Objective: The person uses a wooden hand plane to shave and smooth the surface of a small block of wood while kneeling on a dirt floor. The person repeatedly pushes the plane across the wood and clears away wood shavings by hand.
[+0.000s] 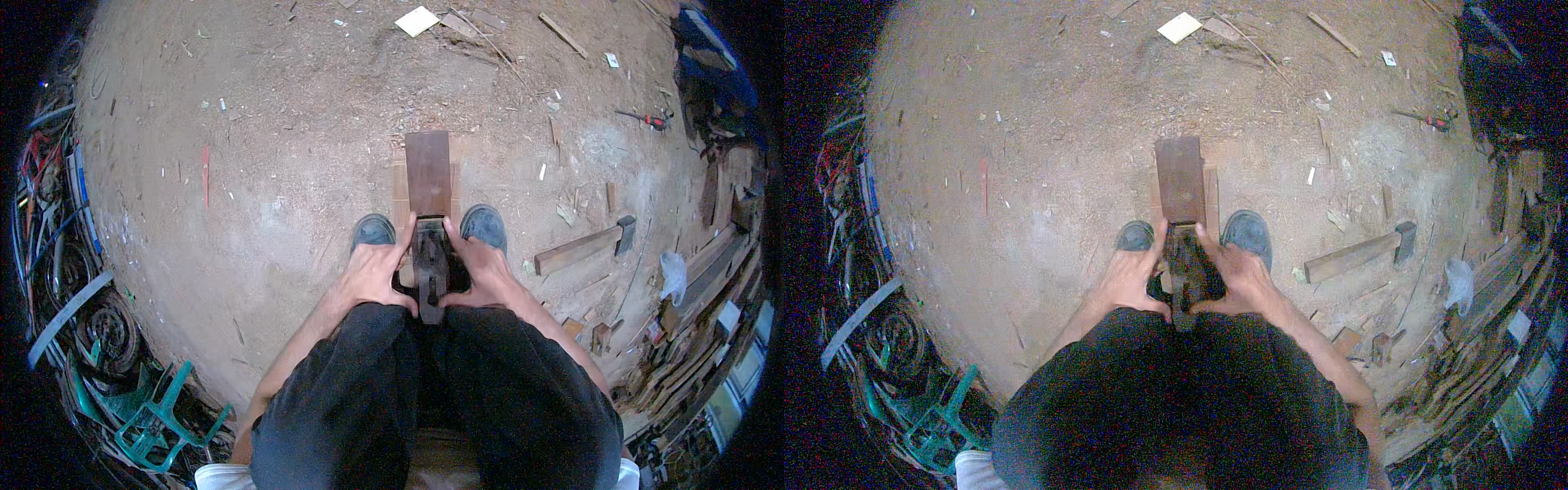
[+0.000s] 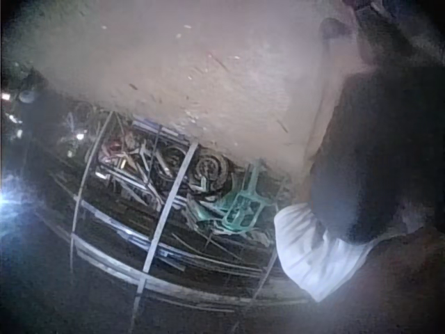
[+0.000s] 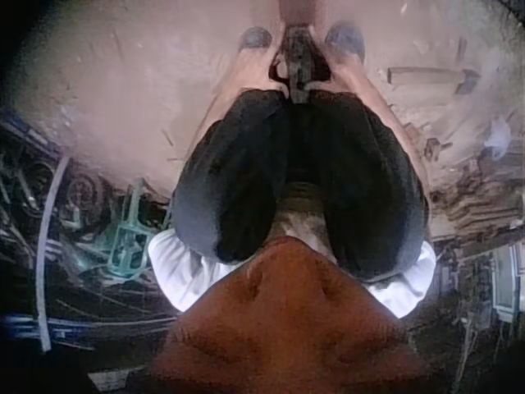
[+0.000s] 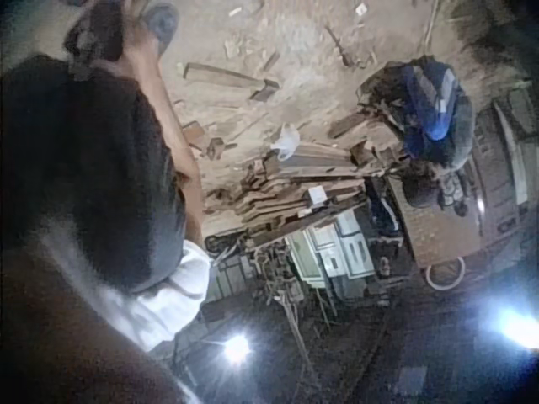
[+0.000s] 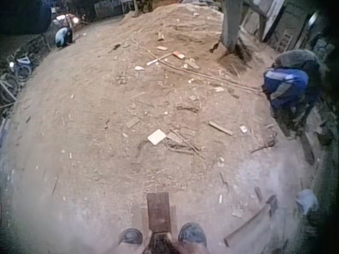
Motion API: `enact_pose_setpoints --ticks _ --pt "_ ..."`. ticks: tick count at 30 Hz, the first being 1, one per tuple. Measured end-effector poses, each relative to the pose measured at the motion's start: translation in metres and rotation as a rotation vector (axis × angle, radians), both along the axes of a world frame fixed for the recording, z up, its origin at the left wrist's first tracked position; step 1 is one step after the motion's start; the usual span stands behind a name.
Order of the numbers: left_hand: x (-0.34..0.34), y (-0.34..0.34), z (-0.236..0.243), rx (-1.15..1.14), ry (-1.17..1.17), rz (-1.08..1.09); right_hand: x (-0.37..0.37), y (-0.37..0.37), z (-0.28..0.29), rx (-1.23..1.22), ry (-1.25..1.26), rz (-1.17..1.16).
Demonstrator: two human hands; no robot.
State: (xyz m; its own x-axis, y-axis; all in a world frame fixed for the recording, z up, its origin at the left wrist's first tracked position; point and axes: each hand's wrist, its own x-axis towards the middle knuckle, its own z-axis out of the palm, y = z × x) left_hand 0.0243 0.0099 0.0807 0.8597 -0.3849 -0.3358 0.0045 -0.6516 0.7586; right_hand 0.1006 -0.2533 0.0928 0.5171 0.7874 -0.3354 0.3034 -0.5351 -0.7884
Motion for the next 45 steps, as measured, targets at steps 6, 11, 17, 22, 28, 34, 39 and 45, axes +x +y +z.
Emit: enact_pose_setpoints --ticks 6,11,17,22,28,34,39,45 --pt "-0.012 -0.008 -0.001 -0.005 -0.035 -0.043 -0.003 -0.003 0.008 0.031 0.114 0.068" --pt "-0.003 -0.012 0.009 0.083 0.050 -0.143 0.000 -0.002 0.012 -0.002 0.201 0.094" --pt "-0.010 -0.009 -0.001 0.048 -0.001 -0.128 -0.010 -0.005 0.000 0.131 0.139 0.039" --pt "-0.007 -0.008 -0.017 0.026 -0.082 -0.100 -0.009 -0.004 -0.004 0.092 0.139 0.032" --pt "0.066 0.017 -0.039 0.016 -0.246 -0.050 0.046 0.014 -0.016 0.092 0.068 -0.114" --pt "0.078 0.021 -0.040 -0.088 -0.347 -0.015 0.067 0.019 -0.013 0.166 -0.004 -0.057" --pt "0.013 -0.013 -0.023 0.038 -0.164 -0.034 0.011 -0.007 -0.001 0.038 0.054 -0.026" --pt "0.024 -0.006 -0.044 0.047 -0.216 0.037 0.030 0.004 -0.009 0.023 0.123 -0.074"
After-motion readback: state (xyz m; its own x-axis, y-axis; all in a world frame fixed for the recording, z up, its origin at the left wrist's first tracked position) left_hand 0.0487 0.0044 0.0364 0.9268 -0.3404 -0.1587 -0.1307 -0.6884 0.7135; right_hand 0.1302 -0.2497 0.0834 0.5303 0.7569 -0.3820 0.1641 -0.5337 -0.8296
